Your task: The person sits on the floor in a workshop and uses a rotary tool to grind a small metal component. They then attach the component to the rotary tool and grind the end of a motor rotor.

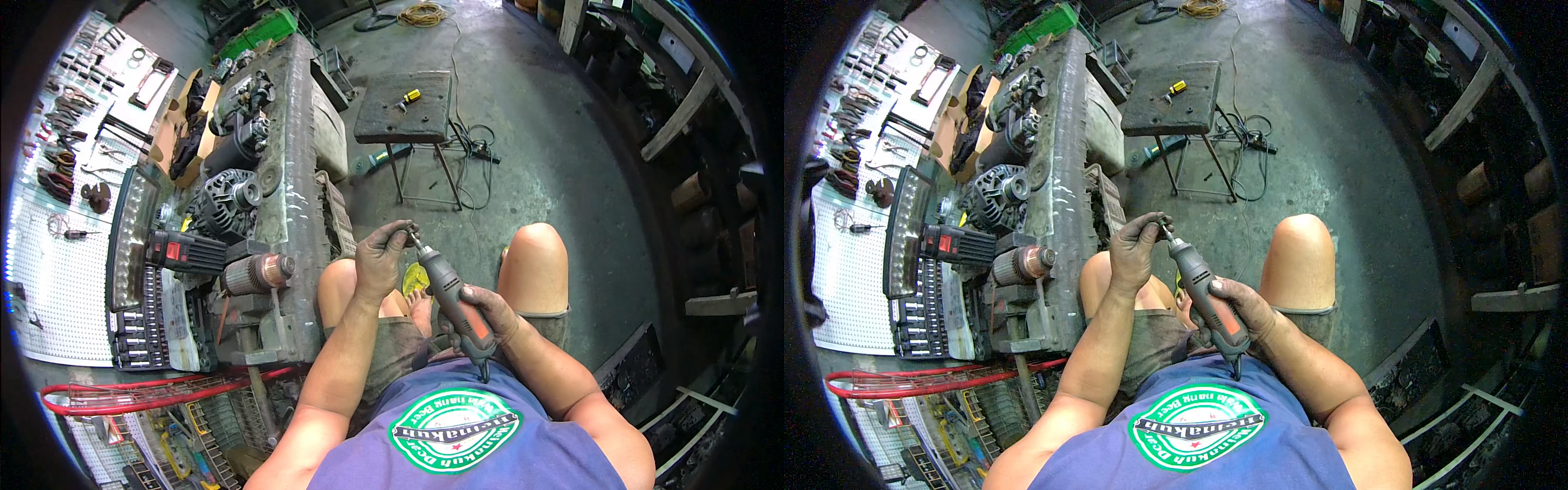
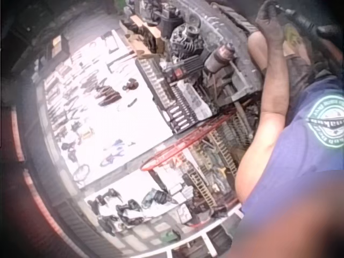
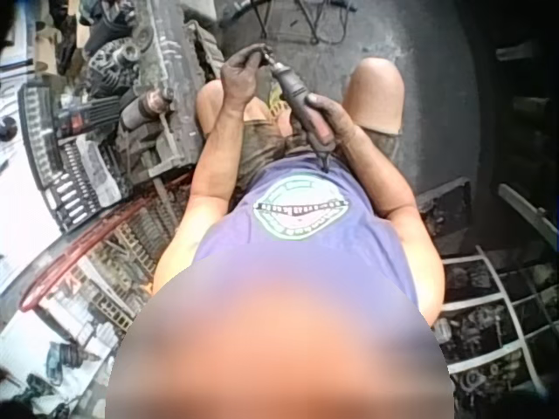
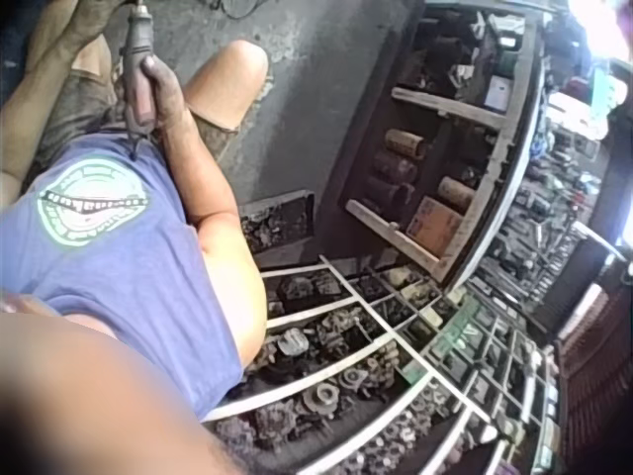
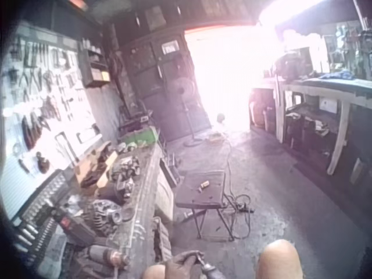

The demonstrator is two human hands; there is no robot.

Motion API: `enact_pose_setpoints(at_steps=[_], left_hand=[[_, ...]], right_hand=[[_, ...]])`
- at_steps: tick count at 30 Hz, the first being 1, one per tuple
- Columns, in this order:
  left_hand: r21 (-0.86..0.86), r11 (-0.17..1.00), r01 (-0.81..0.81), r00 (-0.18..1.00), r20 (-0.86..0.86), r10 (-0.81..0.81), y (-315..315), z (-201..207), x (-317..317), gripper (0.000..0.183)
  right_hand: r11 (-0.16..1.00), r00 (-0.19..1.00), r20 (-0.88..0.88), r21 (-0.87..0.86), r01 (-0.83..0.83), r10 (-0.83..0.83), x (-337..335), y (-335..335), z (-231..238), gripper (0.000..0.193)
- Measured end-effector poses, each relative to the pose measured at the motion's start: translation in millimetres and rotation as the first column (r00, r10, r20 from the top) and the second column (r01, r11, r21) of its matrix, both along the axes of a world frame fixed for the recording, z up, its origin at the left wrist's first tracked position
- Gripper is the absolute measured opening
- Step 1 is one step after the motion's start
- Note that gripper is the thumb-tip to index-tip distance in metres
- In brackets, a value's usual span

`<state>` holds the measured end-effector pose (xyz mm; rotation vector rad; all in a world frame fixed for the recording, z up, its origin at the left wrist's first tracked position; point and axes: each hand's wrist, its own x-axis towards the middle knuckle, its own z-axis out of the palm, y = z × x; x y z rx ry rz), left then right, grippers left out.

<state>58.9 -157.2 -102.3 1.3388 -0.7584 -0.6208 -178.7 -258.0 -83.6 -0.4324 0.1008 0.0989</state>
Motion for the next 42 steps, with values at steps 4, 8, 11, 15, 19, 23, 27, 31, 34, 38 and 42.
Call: enact_pose_setpoints(at_steps=[4,8,11,15,19,23,27,31,34,38,42], left_hand=[[-0.008,1.000,-0.008,1.000,0.001,0.008,0,-1,1,0.023],[-0.044,0.999,0.004,1.000,-0.028,-0.005,-1,1,0,0.023],[-0.050,0.999,0.019,0.980,-0.197,-0.028,1,6,-1,0.023],[-0.114,0.992,0.049,0.908,-0.410,-0.092,2,10,1,0.023],[-0.100,0.992,0.075,0.921,-0.375,-0.107,3,7,3,0.023],[-0.103,0.992,0.075,0.925,-0.365,-0.108,6,3,5,0.021],[-0.073,0.995,0.065,0.941,-0.327,-0.085,6,3,6,0.020],[0.087,0.996,-0.016,0.988,-0.154,0.030,3,3,4,0.021],[0.080,0.994,-0.080,0.987,-0.133,0.090,2,7,-2,0.018],[0.090,0.978,-0.186,0.976,0.136,0.173,3,12,-14,0.018],[0.101,0.964,-0.245,0.969,0.065,0.239,2,13,-19,0.016]], right_hand=[[1.000,1.000,-0.024,0.009,-0.008,0.008,2,0,0,0.064],[0.999,0.999,-0.035,-0.031,0.010,-0.011,2,0,-1,0.065],[0.999,0.999,-0.031,-0.047,0.019,-0.020,2,-1,-1,0.065],[1.000,0.999,-0.035,-0.019,0.018,-0.019,1,-1,0,0.064],[0.997,1.000,0.021,-0.072,0.004,-0.003,3,-2,3,0.061],[0.995,1.000,0.009,-0.096,0.024,-0.023,3,0,3,0.056],[0.965,0.996,-0.025,-0.251,0.074,-0.083,2,1,2,0.054],[0.649,0.957,-0.152,-0.759,0.048,-0.248,7,0,3,0.063],[0.213,0.920,-0.131,-0.976,-0.053,-0.368,7,9,7,0.076],[-0.015,0.899,0.000,-1.000,-0.007,-0.439,9,17,7,0.077],[-0.042,0.895,0.006,-0.999,-0.014,-0.445,9,22,1,0.078]])
